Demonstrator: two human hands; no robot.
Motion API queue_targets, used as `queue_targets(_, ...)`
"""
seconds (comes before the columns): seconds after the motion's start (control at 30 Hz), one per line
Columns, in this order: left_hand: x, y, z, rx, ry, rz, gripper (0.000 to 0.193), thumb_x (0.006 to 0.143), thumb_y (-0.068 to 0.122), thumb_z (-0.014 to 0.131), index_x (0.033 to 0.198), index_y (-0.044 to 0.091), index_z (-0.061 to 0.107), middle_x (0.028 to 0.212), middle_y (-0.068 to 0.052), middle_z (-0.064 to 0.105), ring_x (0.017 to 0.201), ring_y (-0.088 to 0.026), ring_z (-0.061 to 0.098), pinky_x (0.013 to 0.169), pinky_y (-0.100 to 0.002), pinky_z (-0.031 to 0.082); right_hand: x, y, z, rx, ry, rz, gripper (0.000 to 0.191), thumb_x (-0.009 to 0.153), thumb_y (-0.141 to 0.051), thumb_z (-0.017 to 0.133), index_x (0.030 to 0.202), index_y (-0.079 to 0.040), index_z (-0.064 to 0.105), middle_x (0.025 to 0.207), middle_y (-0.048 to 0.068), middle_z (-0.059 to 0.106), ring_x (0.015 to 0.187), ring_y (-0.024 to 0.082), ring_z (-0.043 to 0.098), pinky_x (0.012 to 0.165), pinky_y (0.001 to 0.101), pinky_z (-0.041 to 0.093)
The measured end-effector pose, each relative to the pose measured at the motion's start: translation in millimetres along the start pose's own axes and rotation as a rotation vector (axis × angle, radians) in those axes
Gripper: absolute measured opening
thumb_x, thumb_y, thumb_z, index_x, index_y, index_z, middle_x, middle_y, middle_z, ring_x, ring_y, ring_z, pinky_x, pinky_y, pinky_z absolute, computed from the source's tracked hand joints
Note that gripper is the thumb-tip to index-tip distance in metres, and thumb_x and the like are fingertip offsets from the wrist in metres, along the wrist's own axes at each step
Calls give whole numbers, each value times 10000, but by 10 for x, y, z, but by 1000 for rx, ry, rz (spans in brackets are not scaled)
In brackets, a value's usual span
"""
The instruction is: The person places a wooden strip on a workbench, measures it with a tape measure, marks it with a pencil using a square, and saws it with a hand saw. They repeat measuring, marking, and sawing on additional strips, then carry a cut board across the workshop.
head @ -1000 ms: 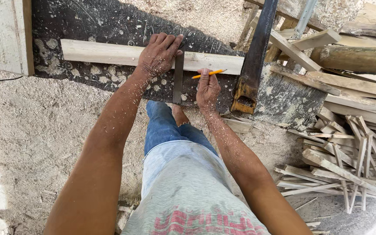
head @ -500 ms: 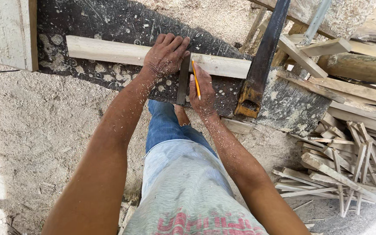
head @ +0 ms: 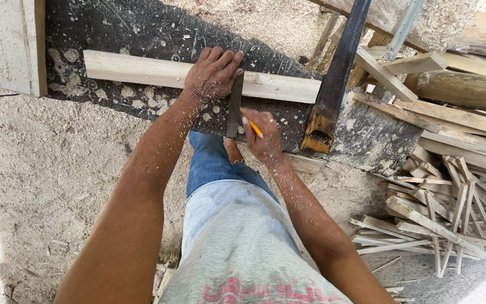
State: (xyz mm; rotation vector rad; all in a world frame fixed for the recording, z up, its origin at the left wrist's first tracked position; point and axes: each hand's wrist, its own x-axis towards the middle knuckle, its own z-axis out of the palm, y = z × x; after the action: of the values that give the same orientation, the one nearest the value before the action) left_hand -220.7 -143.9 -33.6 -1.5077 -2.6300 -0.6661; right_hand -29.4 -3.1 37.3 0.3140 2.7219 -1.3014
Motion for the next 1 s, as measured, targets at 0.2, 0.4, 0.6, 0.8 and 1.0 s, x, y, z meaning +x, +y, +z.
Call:
queue_targets(0.2,-24,-19,41,-12,13,1,421,1127,305,604,1460,47,579,1217,-63,593,1086,-241,524,997,-384,431,-38,-108,165,125,175,127,275,1132,-219,473,1133,11,623,951,109,610,822,201,636,726,358,525)
queue_targets(0.4,-27,-19,2,-35,128,-172,669,1107,462,541,1593,33,372,1379,-188,468,1260,-331,474,1130,-509,344,358,-44,308,407,77,547,161,994,-214,650,1006,-64,707,684,0,596,532,148,506,449,304,429)
queue_targets(0.6,43,10,-16,-1,-72,-265,681,1087,529,549,1516,15,421,1343,-189,443,1255,-354,446,1104,-536,341,1003,380,-509,35,511,468,174,1057,-252,619,1053,-78,616,822,-7,662,650,92,669,558,301,605)
queue_targets(0.8,132,27,-76,26,-148,-300,621,997,518,613,1392,52,501,1295,-179,460,1226,-345,439,1072,-533,355,2357,388,-984,109,315,428,210,1036,-305,651,984,-109,595,856,23,626,726,133,623,683,347,593)
queue_targets(1.0,149,19,-105,-10,-134,-334,614,982,521,621,1389,69,539,1293,-182,479,1230,-351,445,1072,-534,353,2993,244,-1015,-242,463,175,352,1018,-278,700,1202,-1,585,1006,138,550,915,244,619,827,452,538)
